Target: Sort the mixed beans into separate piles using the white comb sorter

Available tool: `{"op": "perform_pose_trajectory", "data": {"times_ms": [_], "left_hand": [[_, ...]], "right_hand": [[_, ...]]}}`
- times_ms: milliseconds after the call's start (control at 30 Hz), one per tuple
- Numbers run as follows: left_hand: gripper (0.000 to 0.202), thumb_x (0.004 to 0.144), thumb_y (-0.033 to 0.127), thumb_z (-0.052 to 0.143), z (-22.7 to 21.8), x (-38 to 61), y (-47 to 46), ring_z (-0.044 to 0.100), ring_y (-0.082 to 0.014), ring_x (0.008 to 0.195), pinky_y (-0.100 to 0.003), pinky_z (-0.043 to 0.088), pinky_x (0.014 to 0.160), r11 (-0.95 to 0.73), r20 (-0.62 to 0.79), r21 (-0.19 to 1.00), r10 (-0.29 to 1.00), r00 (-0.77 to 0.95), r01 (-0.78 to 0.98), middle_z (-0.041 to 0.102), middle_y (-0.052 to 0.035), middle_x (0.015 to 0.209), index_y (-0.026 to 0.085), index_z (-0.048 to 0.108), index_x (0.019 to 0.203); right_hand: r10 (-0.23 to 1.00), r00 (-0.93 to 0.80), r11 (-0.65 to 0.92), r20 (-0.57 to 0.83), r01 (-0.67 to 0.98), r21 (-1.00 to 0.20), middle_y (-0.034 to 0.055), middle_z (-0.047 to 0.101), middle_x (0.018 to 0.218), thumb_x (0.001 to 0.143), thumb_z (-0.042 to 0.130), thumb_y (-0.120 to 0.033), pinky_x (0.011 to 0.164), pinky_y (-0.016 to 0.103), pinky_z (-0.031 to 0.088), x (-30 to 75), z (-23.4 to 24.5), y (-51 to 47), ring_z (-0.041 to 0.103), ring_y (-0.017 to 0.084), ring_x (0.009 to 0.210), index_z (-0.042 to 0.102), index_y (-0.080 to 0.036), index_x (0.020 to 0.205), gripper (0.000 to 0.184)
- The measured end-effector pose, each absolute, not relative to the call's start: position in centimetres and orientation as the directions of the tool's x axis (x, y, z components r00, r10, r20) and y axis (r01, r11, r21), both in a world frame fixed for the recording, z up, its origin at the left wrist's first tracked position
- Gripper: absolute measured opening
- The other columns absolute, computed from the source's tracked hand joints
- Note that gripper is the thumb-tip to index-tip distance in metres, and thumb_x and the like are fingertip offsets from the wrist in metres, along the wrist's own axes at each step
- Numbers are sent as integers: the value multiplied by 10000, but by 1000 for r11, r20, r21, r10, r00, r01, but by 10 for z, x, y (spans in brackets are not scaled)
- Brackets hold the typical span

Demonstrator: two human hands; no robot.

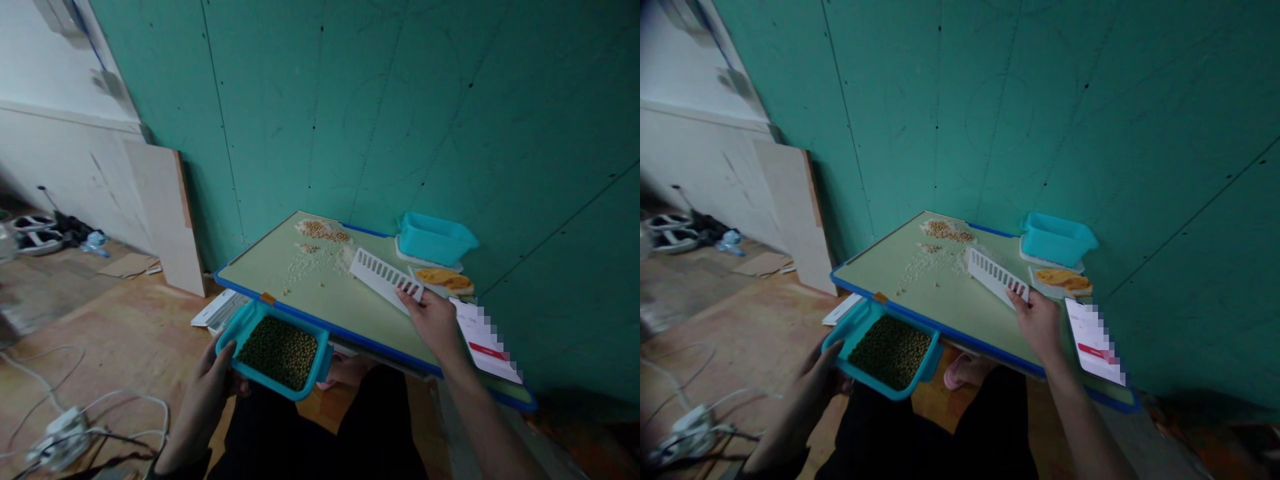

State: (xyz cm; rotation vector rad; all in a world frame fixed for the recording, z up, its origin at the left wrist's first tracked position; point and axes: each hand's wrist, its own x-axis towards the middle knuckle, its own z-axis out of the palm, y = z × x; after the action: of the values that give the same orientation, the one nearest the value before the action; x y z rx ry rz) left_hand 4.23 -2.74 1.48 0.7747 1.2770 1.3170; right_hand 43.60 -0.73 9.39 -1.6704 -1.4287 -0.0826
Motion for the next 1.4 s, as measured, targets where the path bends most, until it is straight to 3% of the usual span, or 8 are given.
{"op": "perform_pose_trajectory", "data": {"times_ms": [167,667,1067,1400], "left_hand": [[724,826,531,732,15,42,-28,567,-171,367,-258,511,383,146,-193,960,964,-185,-238,577,81,443,182,500,1417],[743,820,538,728,11,42,-27,575,-182,355,-267,508,377,162,-209,959,958,-195,-233,577,80,435,186,487,1429],[739,795,536,754,12,41,-27,576,-183,363,-277,517,379,163,-212,957,956,-201,-239,580,79,452,179,511,1395],[743,798,565,742,9,41,-25,578,-179,356,-263,515,373,165,-214,957,957,-194,-239,579,82,441,199,508,1401]], "right_hand": [[768,343,36,541,820,-571,141,797,808,876,591,-588,573,312,486,430,93,-12,755,293,753,798,-198,823,445],[775,359,65,521,774,-630,123,810,870,870,616,-596,629,317,529,426,91,-20,767,294,824,794,-218,860,417],[778,339,91,529,772,-629,125,796,790,876,615,-555,598,315,500,415,87,-7,750,284,725,765,-213,774,386],[819,215,110,532,851,-513,104,794,787,903,587,-442,600,290,445,394,99,51,712,244,682,771,-227,859,286]]}}
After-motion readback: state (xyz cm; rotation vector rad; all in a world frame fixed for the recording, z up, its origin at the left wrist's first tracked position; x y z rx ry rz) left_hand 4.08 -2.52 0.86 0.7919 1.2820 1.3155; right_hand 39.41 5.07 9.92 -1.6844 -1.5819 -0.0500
